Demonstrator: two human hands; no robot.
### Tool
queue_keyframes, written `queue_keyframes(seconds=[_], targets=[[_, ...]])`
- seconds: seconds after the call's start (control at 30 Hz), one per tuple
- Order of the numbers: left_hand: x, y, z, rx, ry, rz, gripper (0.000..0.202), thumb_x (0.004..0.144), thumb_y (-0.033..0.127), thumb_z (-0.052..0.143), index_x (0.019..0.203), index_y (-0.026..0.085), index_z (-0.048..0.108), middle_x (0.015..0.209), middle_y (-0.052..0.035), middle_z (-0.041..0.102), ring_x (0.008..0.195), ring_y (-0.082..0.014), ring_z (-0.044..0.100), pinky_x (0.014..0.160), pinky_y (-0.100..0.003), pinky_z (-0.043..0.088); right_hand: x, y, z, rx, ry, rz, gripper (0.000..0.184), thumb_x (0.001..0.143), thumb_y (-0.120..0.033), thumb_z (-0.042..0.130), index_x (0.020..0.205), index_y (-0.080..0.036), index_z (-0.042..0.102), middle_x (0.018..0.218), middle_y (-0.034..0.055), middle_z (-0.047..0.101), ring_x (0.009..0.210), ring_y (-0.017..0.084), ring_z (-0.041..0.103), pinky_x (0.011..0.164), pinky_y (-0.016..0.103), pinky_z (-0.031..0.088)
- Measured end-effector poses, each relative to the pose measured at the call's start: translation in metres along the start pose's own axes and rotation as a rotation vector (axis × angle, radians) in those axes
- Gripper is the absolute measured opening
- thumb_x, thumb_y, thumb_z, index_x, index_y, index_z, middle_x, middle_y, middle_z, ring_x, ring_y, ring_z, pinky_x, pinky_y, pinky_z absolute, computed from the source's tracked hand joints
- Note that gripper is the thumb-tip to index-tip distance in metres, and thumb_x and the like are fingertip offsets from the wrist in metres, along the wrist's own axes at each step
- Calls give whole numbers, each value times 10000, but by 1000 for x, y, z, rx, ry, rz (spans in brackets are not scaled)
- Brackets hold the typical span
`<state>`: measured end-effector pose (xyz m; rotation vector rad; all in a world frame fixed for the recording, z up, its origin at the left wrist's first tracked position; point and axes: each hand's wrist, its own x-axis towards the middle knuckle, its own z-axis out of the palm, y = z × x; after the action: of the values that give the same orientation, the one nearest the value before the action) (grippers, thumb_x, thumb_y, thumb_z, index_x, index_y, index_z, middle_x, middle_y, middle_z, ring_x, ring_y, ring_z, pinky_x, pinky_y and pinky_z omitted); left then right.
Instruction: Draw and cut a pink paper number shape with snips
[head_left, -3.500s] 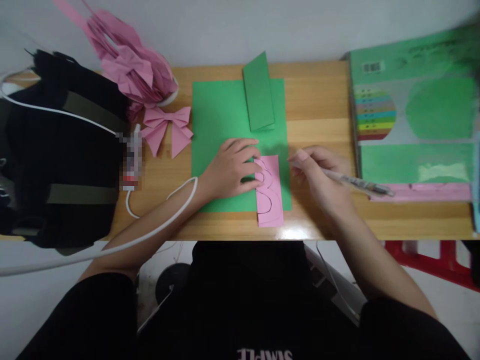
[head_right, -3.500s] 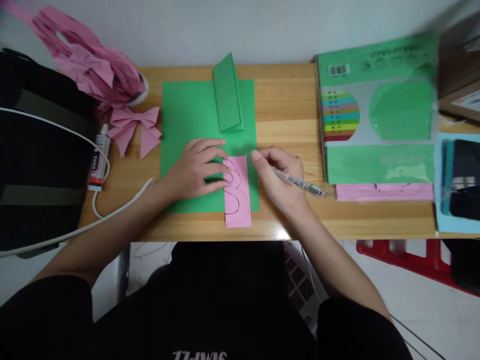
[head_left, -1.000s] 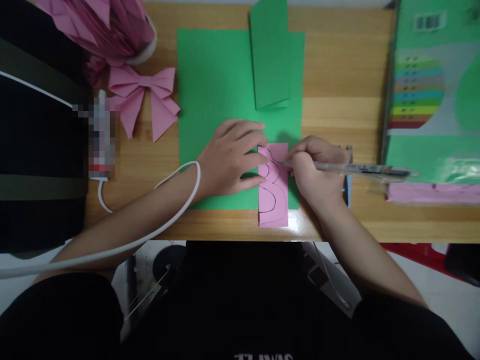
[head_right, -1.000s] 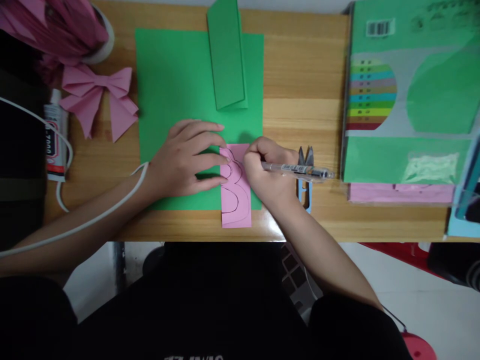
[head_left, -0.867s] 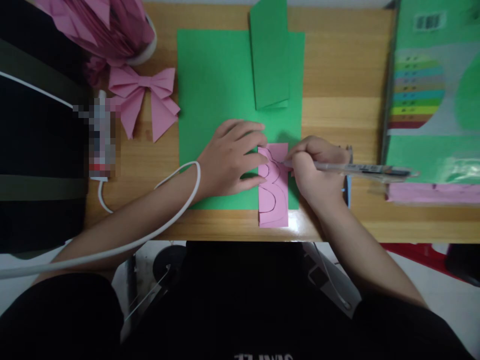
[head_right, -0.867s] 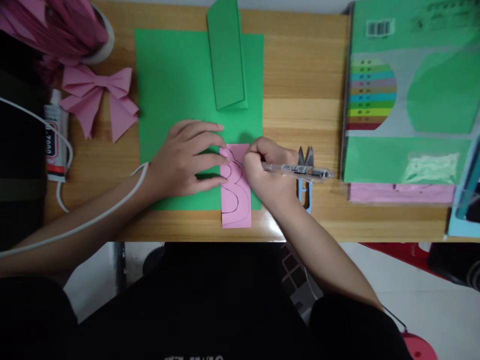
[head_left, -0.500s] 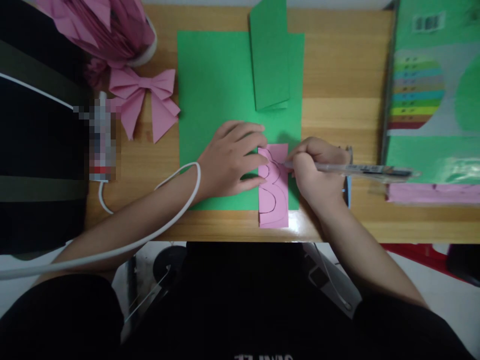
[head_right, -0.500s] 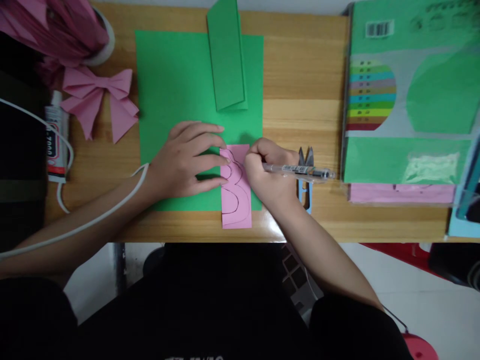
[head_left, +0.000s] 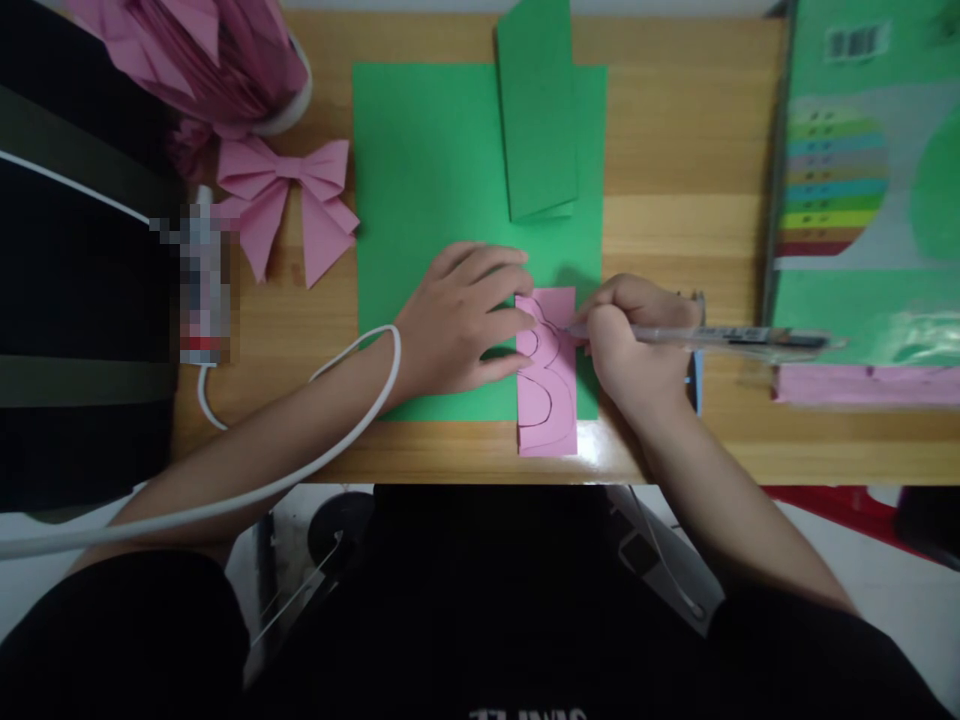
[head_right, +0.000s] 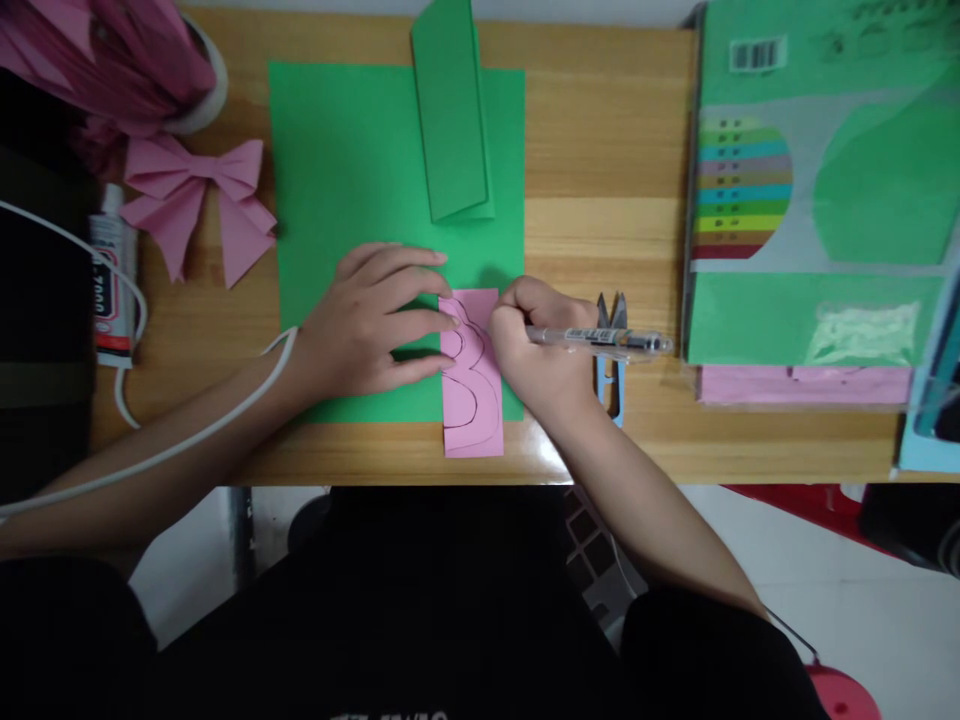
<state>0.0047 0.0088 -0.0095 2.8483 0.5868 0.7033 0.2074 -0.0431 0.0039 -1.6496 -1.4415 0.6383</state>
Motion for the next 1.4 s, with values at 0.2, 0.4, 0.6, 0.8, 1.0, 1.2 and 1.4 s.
queue_keyframes(seconds=[0.2, 0.4, 0.6, 0.8, 1.0, 1.2, 1.4], targets=[[2, 3, 0, 33, 14, -27, 248, 905, 465, 671, 969, 226, 672, 1119, -67, 723, 1199, -303, 623, 981, -480, 471, 0, 0, 0, 1, -4, 14, 198, 683, -163, 478, 499, -236, 486, 446, -30, 485, 427, 138, 466, 455, 296, 360], [1, 1, -2, 33, 13, -2, 255, 900, 462, 681, 985, 221, 668, 1128, -69, 718, 1194, -305, 623, 975, -481, 474, 0, 0, 0, 5, -10, -1, 212, 688, -144, 483, 496, -233, 484, 449, -23, 485, 427, 141, 467, 459, 304, 366], [1, 2, 0, 21, 7, -20, 258, 894, 455, 694, 987, 217, 663, 1137, -70, 710, 1206, -301, 609, 987, -485, 462, 0, 2, 0, 0, -6, -18, 218, 700, -134, 479, 502, -226, 490, 448, -30, 470, 425, 132, 456, 459, 295, 352], [1, 2, 0, 36, 21, -6, 260, 891, 461, 694, 992, 224, 663, 1131, -61, 711, 1204, -295, 607, 986, -481, 472, -1, 3, 0, 29, -6, -34, 226, 710, -139, 486, 503, -230, 491, 451, -30, 473, 422, 133, 454, 459, 302, 345], [0, 0, -1, 48, 11, -5, 262, 919, 490, 640, 1000, 241, 667, 1135, -57, 711, 1207, -289, 605, 982, -486, 479, -2, 4, 0, 29, -1, -39, 258, 730, -120, 500, 502, -241, 494, 431, -34, 457, 402, 137, 457, 443, 310, 342], [2, 1, -1, 42, 11, -7, 250, 905, 471, 662, 969, 231, 677, 1112, -68, 729, 1187, -304, 632, 963, -503, 496, -6, 10, -2, 206, -9, 6, 246, 781, -137, 501, 574, -248, 576, 540, -4, 588, 495, 167, 540, 467, 314, 399], [1, 4, -2, 45, 10, -6, 234, 914, 436, 656, 986, 214, 677, 1118, -85, 713, 1188, -304, 621, 967, -512, 516, -10, 8, -2, 275, -52, -49, 419, 987, -489, 464, 706, -236, 643, 586, -3, 621, 485, 155, 545, 483, 315, 419]])
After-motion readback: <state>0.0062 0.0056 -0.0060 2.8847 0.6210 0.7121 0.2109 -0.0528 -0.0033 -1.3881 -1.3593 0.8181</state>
